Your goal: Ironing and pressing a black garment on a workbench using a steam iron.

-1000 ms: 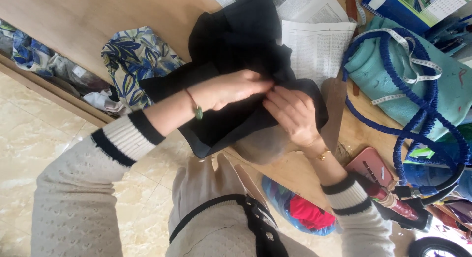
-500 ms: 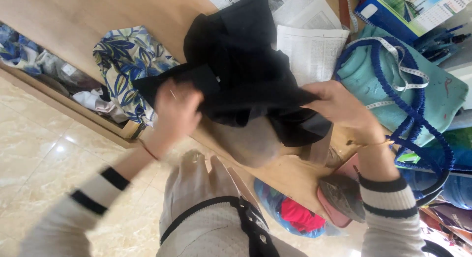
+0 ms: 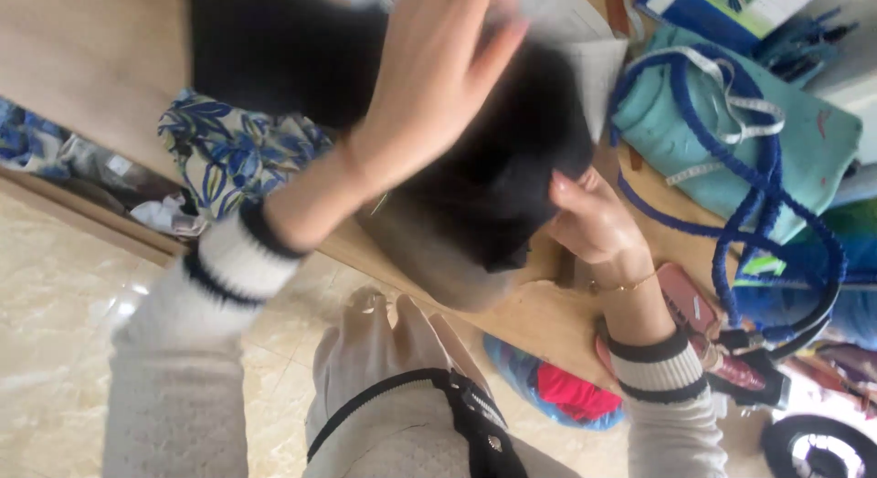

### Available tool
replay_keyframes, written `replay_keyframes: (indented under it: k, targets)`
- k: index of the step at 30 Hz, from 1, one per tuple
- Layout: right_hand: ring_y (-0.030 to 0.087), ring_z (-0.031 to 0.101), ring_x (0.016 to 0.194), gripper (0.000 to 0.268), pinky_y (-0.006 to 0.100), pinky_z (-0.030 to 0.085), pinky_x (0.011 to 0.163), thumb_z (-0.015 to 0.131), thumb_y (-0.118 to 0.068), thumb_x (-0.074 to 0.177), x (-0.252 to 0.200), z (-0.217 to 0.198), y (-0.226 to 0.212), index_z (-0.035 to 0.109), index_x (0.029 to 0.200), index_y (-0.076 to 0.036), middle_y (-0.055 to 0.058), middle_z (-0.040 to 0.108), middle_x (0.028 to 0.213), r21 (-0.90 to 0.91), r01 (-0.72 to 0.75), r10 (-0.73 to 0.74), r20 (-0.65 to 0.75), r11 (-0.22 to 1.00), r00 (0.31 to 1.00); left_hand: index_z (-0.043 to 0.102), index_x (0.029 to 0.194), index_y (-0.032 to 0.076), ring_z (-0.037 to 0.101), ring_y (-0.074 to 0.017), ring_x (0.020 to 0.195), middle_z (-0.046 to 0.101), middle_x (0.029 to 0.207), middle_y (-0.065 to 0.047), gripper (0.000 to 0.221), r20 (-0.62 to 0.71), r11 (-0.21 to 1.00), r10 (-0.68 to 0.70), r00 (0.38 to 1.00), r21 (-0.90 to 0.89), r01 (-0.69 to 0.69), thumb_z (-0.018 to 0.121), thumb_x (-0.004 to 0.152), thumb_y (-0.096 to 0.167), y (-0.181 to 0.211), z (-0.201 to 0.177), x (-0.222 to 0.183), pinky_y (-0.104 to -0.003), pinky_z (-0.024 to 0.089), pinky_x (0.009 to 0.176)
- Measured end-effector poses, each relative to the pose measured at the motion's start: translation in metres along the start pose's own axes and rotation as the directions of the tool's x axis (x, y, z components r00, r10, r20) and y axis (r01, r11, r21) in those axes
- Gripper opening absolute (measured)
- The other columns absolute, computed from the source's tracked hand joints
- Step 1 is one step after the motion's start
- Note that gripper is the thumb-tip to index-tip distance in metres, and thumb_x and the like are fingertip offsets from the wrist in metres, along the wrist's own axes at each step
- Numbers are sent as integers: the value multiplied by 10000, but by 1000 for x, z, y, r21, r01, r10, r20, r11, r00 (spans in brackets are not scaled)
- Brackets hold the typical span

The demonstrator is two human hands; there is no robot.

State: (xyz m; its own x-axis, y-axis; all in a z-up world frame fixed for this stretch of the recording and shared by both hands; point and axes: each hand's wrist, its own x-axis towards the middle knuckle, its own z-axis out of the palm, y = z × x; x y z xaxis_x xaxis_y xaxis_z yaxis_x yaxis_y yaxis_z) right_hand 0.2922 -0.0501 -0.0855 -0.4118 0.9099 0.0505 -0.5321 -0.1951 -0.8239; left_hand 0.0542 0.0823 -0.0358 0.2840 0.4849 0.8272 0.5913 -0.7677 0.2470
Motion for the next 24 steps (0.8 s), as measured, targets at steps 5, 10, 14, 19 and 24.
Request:
replay_keyframes:
  k: [5, 10, 14, 19, 24]
  targets:
    - [307, 731, 1096, 209, 538, 569, 1030, 652, -165, 984, -2, 7, 13, 726, 1116, -20, 191, 755, 1113, -119, -124, 102, -179, 985, 979, 616, 776, 123, 683, -328, 698, 630, 635, -98, 414, 519, 719, -339, 785, -395, 572, 492, 1075, 381, 69, -64, -51, -411, 492, 614]
    - [298, 726, 1107, 181, 509, 566, 1024, 667, -170, 983, -2, 36, 6, 735, 1093, -43, 187, 756, 1109, -101, -137, 114, -208, 985, 971, 595, 1130, 122, 646, -332, 953, 628, 964, -113, 145, 398, 681, -432, 809, -445, 582, 522, 1074, 235, 71, -74, -88, -430, 544, 815]
    - [305, 741, 1086, 184, 500, 572, 1034, 650, -128, 981, -15, -1, 28, 738, 1097, -15, 191, 764, 1099, -101, -175, 145, -256, 979, 956, 661, 1100, 92, 679, -282, 976, 674, 1001, -89, 189, 418, 630, -394, 819, -526, 572, 504, 1087, 198, 89, -75, -99, -382, 545, 882]
    - [294, 731, 1108, 195, 497, 565, 1040, 642, -122, 985, -19, 3, 35, 736, 1129, -29, 185, 759, 1122, -136, -177, 142, -238, 975, 961, 688, 1121, 59, 691, -271, 1001, 667, 1071, -100, 204, 447, 539, -425, 787, -573, 617, 612, 1038, 229, 99, -77, -107, -387, 559, 877]
    - [285, 727, 1108, 204, 516, 573, 1029, 631, -103, 991, -22, 18, 34, 733, 1148, -23, 187, 756, 1127, -189, -181, 142, -204, 965, 969, 749, 995, 57, 698, -204, 883, 659, 991, -68, 266, 488, 439, -495, 719, -574, 691, 786, 914, 308, 103, -69, -115, -332, 583, 769]
